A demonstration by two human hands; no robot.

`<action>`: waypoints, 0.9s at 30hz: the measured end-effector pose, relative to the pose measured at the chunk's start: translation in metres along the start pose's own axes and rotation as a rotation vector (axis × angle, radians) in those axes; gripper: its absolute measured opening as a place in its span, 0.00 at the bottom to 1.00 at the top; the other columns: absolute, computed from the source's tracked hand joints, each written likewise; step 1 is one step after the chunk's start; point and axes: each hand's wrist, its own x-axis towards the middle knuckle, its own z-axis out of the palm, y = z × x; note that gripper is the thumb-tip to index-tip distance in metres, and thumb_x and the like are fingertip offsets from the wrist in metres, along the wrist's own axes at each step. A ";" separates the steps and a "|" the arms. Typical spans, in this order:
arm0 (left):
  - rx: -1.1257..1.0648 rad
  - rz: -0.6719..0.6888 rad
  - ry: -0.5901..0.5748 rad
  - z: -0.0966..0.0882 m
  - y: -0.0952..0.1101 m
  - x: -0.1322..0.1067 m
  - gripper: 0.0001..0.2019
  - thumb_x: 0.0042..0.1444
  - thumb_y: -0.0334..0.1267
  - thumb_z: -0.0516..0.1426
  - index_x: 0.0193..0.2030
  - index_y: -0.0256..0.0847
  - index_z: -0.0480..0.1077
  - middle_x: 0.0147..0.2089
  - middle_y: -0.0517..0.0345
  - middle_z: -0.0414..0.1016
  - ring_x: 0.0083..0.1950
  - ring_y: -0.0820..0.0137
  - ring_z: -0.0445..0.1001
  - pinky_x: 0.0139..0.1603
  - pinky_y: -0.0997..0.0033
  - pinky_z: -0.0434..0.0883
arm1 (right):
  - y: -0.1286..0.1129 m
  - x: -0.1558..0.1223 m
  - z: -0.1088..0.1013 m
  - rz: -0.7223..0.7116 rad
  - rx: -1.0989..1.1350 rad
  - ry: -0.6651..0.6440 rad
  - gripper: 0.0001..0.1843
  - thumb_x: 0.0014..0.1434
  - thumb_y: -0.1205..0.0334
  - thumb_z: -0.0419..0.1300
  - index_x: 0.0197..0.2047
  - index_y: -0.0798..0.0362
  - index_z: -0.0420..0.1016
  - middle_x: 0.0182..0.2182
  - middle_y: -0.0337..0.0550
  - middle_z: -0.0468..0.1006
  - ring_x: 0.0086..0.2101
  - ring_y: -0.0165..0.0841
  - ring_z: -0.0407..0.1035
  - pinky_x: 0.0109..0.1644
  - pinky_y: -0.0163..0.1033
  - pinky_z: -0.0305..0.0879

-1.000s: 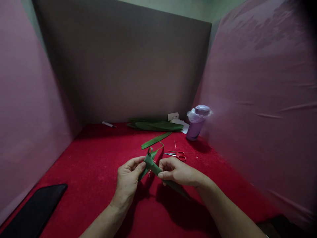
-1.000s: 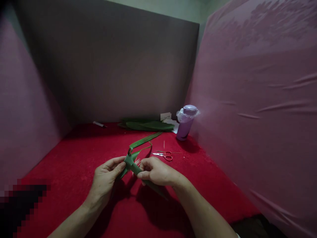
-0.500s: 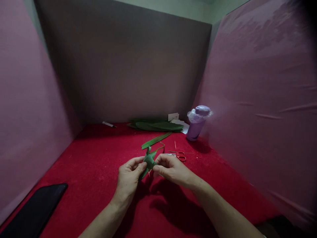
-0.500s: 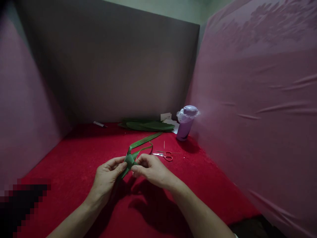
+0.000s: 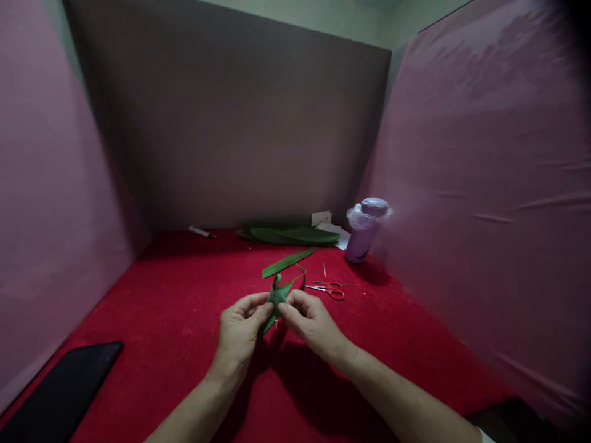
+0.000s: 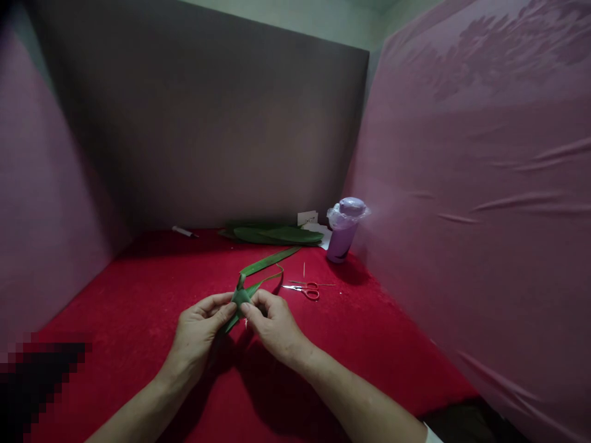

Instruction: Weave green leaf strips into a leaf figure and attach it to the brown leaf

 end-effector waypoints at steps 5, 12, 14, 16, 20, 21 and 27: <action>-0.003 -0.054 -0.011 -0.003 -0.001 0.003 0.14 0.34 0.35 0.68 0.30 0.33 0.75 0.24 0.55 0.79 0.24 0.75 0.74 0.26 0.81 0.69 | -0.001 0.000 0.001 -0.020 -0.004 0.014 0.15 0.54 0.55 0.56 0.24 0.53 0.59 0.18 0.31 0.57 0.20 0.23 0.50 0.23 0.30 0.47; 0.010 -0.029 0.030 -0.004 -0.001 0.006 0.14 0.33 0.36 0.68 0.28 0.34 0.73 0.21 0.59 0.77 0.22 0.77 0.72 0.24 0.83 0.67 | 0.005 0.001 0.003 0.162 0.061 0.056 0.16 0.51 0.51 0.59 0.28 0.53 0.61 0.15 0.29 0.60 0.15 0.21 0.49 0.18 0.29 0.44; 0.018 -0.014 0.032 -0.003 0.000 0.005 0.14 0.34 0.36 0.68 0.28 0.34 0.72 0.21 0.59 0.77 0.22 0.77 0.73 0.24 0.83 0.66 | 0.004 0.000 0.003 0.195 0.131 0.032 0.15 0.51 0.50 0.60 0.30 0.54 0.63 0.15 0.28 0.59 0.14 0.20 0.48 0.17 0.29 0.43; 0.025 -0.012 0.032 -0.002 0.002 0.004 0.14 0.34 0.36 0.68 0.27 0.34 0.71 0.21 0.59 0.77 0.22 0.76 0.72 0.24 0.82 0.66 | 0.002 -0.001 0.004 0.184 0.194 0.016 0.15 0.50 0.51 0.60 0.30 0.54 0.65 0.15 0.28 0.58 0.14 0.20 0.47 0.17 0.29 0.41; 0.026 -0.016 0.031 -0.002 0.002 0.003 0.14 0.33 0.36 0.69 0.27 0.34 0.72 0.21 0.58 0.77 0.22 0.75 0.72 0.25 0.80 0.67 | -0.001 -0.002 0.005 0.155 0.234 0.054 0.12 0.51 0.55 0.61 0.28 0.55 0.68 0.14 0.28 0.56 0.15 0.20 0.45 0.18 0.30 0.41; 0.030 -0.020 0.025 -0.003 0.002 0.004 0.14 0.33 0.36 0.68 0.27 0.34 0.72 0.21 0.58 0.77 0.22 0.75 0.72 0.25 0.80 0.67 | -0.002 -0.002 0.005 0.156 0.234 0.065 0.11 0.51 0.55 0.61 0.28 0.55 0.69 0.14 0.28 0.55 0.15 0.20 0.45 0.18 0.30 0.40; 0.092 -0.071 -0.112 -0.007 0.002 0.004 0.11 0.44 0.41 0.64 0.30 0.34 0.75 0.24 0.57 0.77 0.23 0.77 0.70 0.27 0.79 0.66 | -0.008 -0.001 0.002 0.173 0.249 0.110 0.11 0.49 0.57 0.62 0.25 0.55 0.68 0.13 0.28 0.56 0.14 0.20 0.44 0.18 0.31 0.39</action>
